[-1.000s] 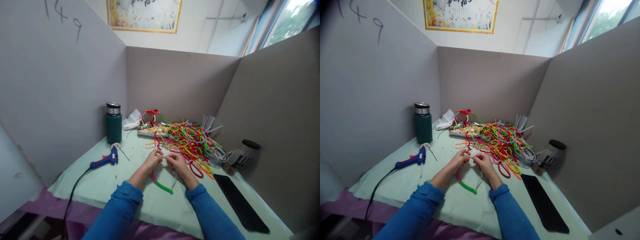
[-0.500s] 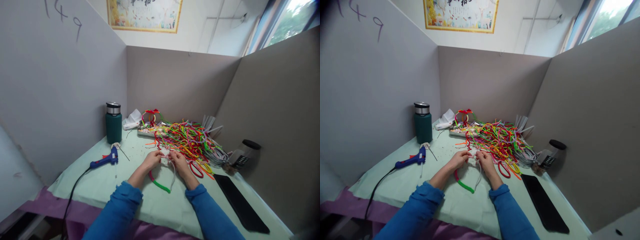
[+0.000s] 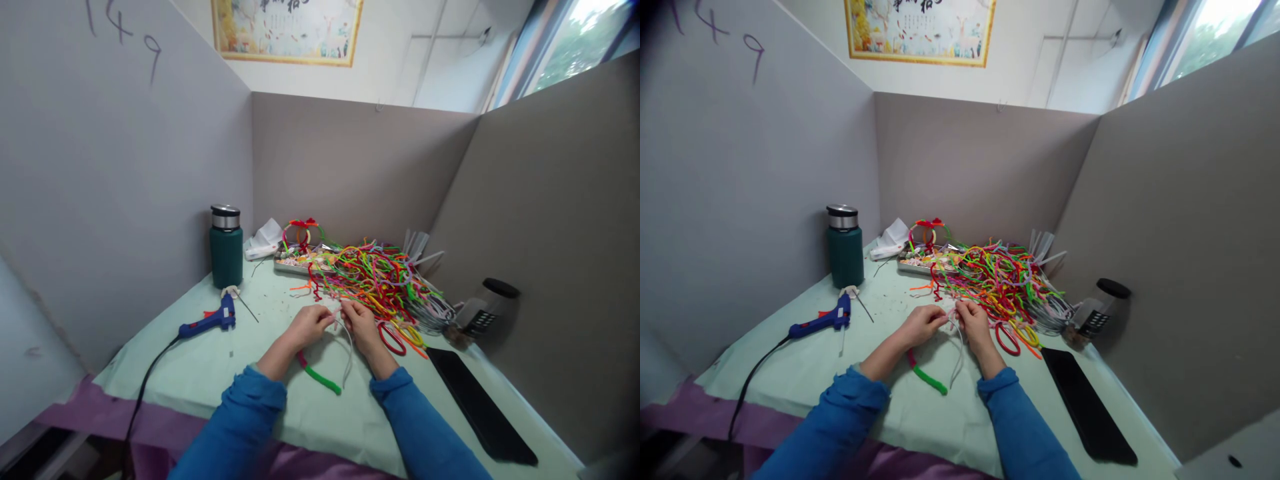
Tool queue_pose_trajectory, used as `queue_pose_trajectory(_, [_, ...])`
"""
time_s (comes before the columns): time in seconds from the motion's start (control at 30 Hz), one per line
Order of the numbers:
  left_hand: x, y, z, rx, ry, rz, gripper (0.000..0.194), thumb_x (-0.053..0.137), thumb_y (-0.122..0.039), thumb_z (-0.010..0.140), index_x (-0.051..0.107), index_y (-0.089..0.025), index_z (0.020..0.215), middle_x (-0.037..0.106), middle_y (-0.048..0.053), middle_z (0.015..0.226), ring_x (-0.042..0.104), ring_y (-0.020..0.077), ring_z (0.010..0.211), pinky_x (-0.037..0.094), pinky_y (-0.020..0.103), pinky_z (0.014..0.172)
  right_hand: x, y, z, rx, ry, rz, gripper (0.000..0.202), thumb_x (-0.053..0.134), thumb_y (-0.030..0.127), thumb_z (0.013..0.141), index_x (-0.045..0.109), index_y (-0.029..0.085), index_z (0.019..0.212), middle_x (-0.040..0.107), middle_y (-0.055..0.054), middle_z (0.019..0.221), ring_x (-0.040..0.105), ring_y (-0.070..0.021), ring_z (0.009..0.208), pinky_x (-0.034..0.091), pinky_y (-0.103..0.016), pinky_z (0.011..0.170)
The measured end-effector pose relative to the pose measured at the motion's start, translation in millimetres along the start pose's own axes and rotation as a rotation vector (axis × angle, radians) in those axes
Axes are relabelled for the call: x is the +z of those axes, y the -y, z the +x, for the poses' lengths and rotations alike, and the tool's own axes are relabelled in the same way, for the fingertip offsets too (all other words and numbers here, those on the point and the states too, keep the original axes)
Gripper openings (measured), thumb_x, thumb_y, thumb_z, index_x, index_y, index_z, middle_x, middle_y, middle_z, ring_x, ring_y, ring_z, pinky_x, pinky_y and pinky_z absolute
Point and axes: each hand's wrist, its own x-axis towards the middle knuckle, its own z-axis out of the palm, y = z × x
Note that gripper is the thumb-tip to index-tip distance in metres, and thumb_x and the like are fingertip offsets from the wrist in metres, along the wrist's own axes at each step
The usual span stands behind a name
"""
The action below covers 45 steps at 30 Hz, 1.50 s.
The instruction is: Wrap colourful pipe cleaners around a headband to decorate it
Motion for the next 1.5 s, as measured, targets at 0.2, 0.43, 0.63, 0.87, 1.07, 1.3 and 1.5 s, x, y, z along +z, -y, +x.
queue_pose_trajectory(0.2, [-4.3, -4, 2, -0.021, -0.081, -0.144, 0.027, 0.048, -0.038, 0.083, 0.061, -0.016, 0.075, 0.056, 0.001, 0.065, 0.045, 0.0125, 0.062, 0.031, 0.022, 0.058, -1, -1, 0, 0.027, 0.023, 0.007, 0.037, 0.067, 0.052, 0.068, 0.055, 0.017, 0.063, 0.047, 0.003, 0.056, 0.038, -0.009, 0.05, 0.03, -0.022, 0.045])
queue_pose_trajectory(0.43, [-10.1, -8, 0, -0.066, -0.184, -0.228, 0.023, 0.049, -0.035, 0.082, 0.062, -0.016, 0.082, 0.06, 0.002, 0.072, 0.049, 0.0127, 0.065, 0.036, 0.022, 0.063, -1, 8, -6, 0.165, 0.265, -0.002, 0.036, 0.071, 0.049, 0.066, 0.059, 0.015, 0.063, 0.048, 0.003, 0.058, 0.041, -0.0077, 0.05, 0.029, -0.02, 0.045])
queue_pose_trajectory(0.63, [-5.6, 2, 5, -0.051, -0.151, -0.413, 0.022, 0.049, -0.031, 0.081, 0.063, -0.015, 0.084, 0.064, 0.004, 0.081, 0.054, 0.0138, 0.075, 0.04, 0.022, 0.07, 0, 7, -8, 0.151, 0.309, -0.056, 0.041, 0.065, 0.055, 0.07, 0.062, 0.014, 0.064, 0.05, 0.001, 0.055, 0.039, -0.0075, 0.046, 0.028, -0.021, 0.042])
queue_pose_trajectory(0.87, [-7.6, 21, 11, -0.303, -0.364, -0.282, 0.024, 0.048, -0.034, 0.078, 0.062, -0.015, 0.074, 0.056, -0.001, 0.063, 0.049, 0.0127, 0.063, 0.035, 0.021, 0.06, -4, 1, -1, -0.248, -0.012, -0.216, 0.028, 0.062, 0.046, 0.075, 0.068, 0.02, 0.08, 0.062, -0.005, 0.082, 0.056, -0.0185, 0.078, 0.045, -0.029, 0.065])
queue_pose_trajectory(1.07, [-12.1, 11, 7, -0.381, -0.358, -0.161, 0.021, 0.048, -0.029, 0.078, 0.063, -0.016, 0.07, 0.06, 0.001, 0.066, 0.05, 0.014, 0.066, 0.032, 0.022, 0.061, 1, 8, -6, -0.576, -0.067, -0.481, 0.014, 0.062, 0.034, 0.079, 0.07, 0.023, 0.078, 0.056, -0.008, 0.101, 0.052, -0.0229, 0.099, 0.042, -0.038, 0.086])
queue_pose_trajectory(1.3, [-12.1, 10, 6, -0.379, -0.351, -0.125, 0.023, 0.044, -0.027, 0.082, 0.061, -0.016, 0.07, 0.06, 0.003, 0.068, 0.051, 0.0142, 0.068, 0.032, 0.023, 0.062, 8, 14, -16, -0.678, 0.066, -0.934, 0.016, 0.067, 0.037, 0.075, 0.07, 0.023, 0.068, 0.056, -0.008, 0.118, 0.043, -0.0295, 0.11, 0.032, -0.048, 0.092])
queue_pose_trajectory(1.5, [-13.1, 10, 5, -0.362, -0.345, -0.119, 0.024, 0.044, -0.027, 0.083, 0.062, -0.016, 0.072, 0.062, 0.003, 0.07, 0.052, 0.0144, 0.068, 0.033, 0.022, 0.062, 9, 15, -18, -0.718, 0.146, -0.879, 0.014, 0.061, 0.024, 0.078, 0.068, 0.021, 0.067, 0.056, -0.008, 0.117, 0.044, -0.028, 0.11, 0.032, -0.047, 0.093])
